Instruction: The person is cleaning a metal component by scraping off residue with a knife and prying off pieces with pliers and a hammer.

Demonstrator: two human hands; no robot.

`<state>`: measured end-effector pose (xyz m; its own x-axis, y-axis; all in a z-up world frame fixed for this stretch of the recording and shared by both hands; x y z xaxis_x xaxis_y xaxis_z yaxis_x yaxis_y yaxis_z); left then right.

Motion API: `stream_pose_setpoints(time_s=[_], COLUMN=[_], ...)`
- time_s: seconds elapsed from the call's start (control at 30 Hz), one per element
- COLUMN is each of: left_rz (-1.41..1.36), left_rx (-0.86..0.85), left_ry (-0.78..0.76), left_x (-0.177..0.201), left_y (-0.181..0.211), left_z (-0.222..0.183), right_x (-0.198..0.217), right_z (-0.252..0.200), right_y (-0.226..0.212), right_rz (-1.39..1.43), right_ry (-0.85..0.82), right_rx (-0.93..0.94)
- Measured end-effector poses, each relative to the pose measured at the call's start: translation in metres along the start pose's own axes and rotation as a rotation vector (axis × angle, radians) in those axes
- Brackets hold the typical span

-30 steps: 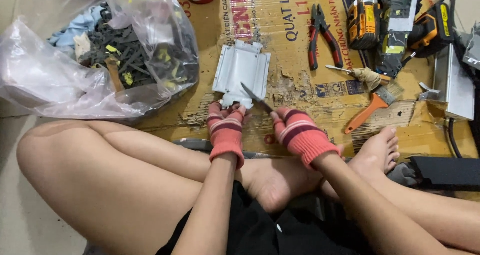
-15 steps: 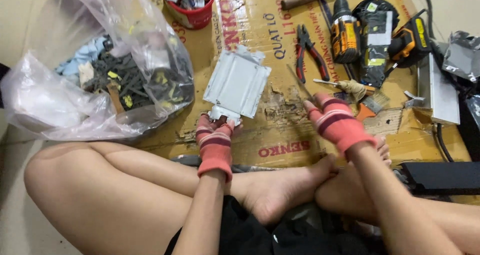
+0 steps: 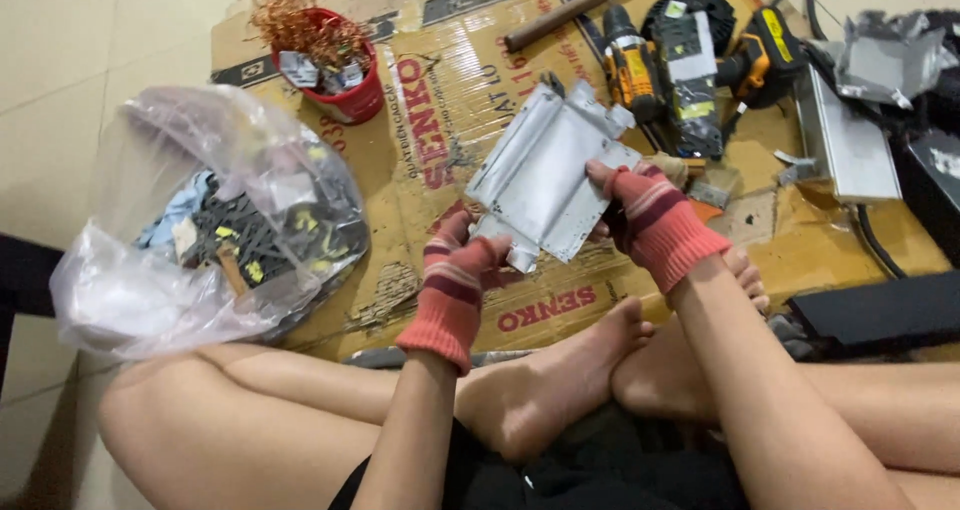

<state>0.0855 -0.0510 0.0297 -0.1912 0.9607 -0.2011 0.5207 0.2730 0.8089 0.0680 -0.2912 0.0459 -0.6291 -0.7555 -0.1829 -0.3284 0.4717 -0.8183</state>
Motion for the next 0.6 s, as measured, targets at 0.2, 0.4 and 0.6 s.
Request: stream_pose_setpoints(time_s=[0.2, 0.4, 0.6], left_rz=[0.254, 0.154, -0.029], left_rx=[-0.247, -0.147, -0.036], left_ry=[0.038, 0.127, 0.223], left_x=[-0.035, -0.05, -0.027], left_y=[0.04, 0.061, 0.019], left_z=[-0.029, -0.049, 0.024], right_x=[0.01, 0.016, 0.009], right_z=[-0.015, -0.021, -0.026], right_y=[-0.032, -0.031, -0.037], right_rz=[-0.224, -0.095, -0.083], right_ry=[-0.092, -0.051, -0.035], right_rx=[0.198, 0.213, 0.222])
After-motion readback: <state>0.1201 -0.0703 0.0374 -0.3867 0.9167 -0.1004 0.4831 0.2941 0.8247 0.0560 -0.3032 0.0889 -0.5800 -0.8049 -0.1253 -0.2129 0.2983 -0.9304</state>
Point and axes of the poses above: each hand's wrist, its own z-axis towards the middle knuckle, its own x-axis out of the back of the hand, y = z × x, the point moved 3 cm from there along z, towards the middle knuckle, and after that the axes turned 7 degrees about y, right-handed, at the moved point
